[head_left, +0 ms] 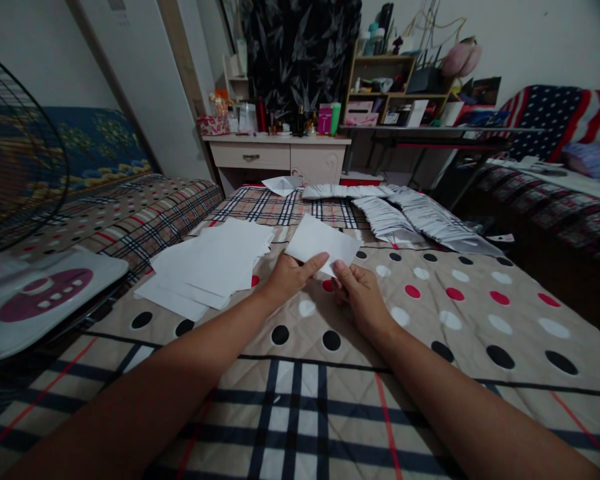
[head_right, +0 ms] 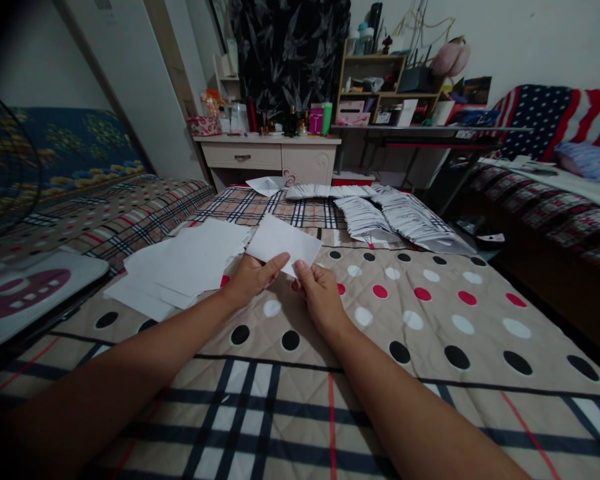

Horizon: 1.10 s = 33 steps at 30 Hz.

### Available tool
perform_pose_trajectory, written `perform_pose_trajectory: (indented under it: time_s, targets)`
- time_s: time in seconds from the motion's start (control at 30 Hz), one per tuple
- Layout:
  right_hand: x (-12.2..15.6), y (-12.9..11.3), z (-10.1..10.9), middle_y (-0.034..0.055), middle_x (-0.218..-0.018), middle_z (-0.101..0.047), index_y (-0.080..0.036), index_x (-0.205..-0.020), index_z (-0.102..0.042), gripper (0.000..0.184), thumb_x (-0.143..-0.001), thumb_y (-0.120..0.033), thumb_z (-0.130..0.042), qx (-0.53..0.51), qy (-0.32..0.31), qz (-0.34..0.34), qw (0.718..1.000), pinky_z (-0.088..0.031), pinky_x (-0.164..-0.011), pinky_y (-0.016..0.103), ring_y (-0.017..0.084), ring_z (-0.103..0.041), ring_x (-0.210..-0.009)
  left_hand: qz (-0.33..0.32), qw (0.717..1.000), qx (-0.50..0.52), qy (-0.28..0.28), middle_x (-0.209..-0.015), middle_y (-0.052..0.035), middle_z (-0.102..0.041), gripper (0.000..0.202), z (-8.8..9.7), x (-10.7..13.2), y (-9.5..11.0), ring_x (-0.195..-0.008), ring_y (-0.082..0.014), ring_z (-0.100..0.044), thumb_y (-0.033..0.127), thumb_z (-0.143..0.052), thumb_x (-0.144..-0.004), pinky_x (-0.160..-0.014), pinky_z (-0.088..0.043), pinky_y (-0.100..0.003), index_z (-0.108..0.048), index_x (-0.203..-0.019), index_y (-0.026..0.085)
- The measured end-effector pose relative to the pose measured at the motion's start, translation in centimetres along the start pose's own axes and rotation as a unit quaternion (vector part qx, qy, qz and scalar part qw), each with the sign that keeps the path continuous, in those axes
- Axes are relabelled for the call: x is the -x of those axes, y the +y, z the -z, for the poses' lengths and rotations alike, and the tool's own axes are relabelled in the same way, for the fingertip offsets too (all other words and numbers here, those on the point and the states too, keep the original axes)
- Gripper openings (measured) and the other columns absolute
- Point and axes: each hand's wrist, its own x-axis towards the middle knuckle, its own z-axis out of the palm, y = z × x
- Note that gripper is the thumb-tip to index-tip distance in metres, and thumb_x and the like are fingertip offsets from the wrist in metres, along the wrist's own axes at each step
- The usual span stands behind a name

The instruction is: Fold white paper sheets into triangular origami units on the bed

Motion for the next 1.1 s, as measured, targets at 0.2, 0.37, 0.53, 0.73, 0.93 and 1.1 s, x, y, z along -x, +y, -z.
perform_pose_trajectory:
  time_s: [0.2, 0.37, 0.53, 0.73, 0.93, 1.1]
  targets:
    - [-0.3, -0.3, 1.0, -0.0064, -0.045, -0.037, -0.020, -0.056, -0.043, 0.051, -0.077, -0.061, -0.065, 0.015, 0.049, 0.018, 0.999, -0.021, -0.041, 0.023, 0.006, -0.027, -0.040, -0.022, 0.998, 0.012, 0.050, -0.041, 0.0060, -0.035, 0.054, 2.5, -2.1, -1.1, -0.036, -0.0054, -0.031, 0.061, -0.064, -0.076, -0.039, -0.021, -0.023, -0.043, -0.050, 0.018]
    - [-0.8, -0.5, 2.2, -0.0059, -0.043, -0.037, -0.020, -0.052, -0.042, 0.051, -0.078, -0.058, -0.064, 0.013, 0.112, 0.031, 0.993, -0.022, -0.040, 0.023, 0.007, -0.029, -0.039, -0.062, 0.976, 0.051, 0.201, -0.043, 0.0074, -0.032, 0.055, 4.8, -3.5, -1.7, -0.037, -0.0048, -0.031, 0.062, -0.062, -0.078, -0.039, -0.024, -0.021, -0.036, -0.053, 0.020]
    - [-0.9, 0.1, 2.1, -0.0057, -0.044, -0.038, -0.020, -0.054, -0.043, 0.050, -0.079, -0.060, -0.063, 0.056, 0.081, 0.028, 0.995, -0.020, -0.041, 0.024, 0.007, -0.028, -0.040, 0.019, 0.996, 0.058, 0.066, -0.052, 0.0042, -0.048, 0.055, 3.3, -2.6, -1.4, -0.040, -0.0059, -0.042, 0.072, -0.059, -0.074, -0.038, -0.026, -0.019, -0.052, -0.068, 0.018]
    - [-0.5, -0.1, 1.8, -0.0052, -0.048, -0.040, -0.019, -0.059, -0.048, 0.049, -0.081, -0.061, -0.061, 0.113, 0.022, 0.038, 0.993, -0.022, -0.042, 0.024, 0.008, -0.031, -0.043, 0.017, 0.999, 0.040, 0.009, -0.068, 0.0017, -0.060, 0.048, 1.6, -1.7, -1.1, -0.047, -0.0059, -0.046, 0.057, -0.077, -0.064, -0.042, -0.038, -0.019, -0.061, -0.081, 0.015]
    - [-0.8, -0.2, 2.0, -0.0034, -0.056, -0.048, -0.020, -0.072, -0.056, 0.043, -0.083, -0.061, -0.057, -0.007, 0.075, 0.062, 0.995, -0.031, -0.045, 0.023, 0.010, -0.041, -0.048, 0.026, 0.998, 0.046, 0.018, -0.068, 0.0013, -0.060, 0.046, 2.2, -1.9, -1.5, -0.050, -0.0060, -0.047, 0.054, -0.077, -0.064, -0.041, -0.037, -0.018, -0.062, -0.078, 0.014]
    - [-1.1, -0.3, 2.1, -0.0047, -0.055, -0.048, -0.020, -0.071, -0.055, 0.037, -0.078, -0.055, -0.066, -0.042, 0.078, 0.055, 0.995, -0.031, -0.044, 0.022, 0.010, -0.041, -0.047, 0.037, 0.999, 0.037, 0.006, -0.070, 0.0005, -0.062, 0.050, 2.2, -1.9, -1.7, -0.050, -0.0057, -0.048, 0.057, -0.077, -0.063, -0.041, -0.037, -0.017, -0.064, -0.083, 0.012]
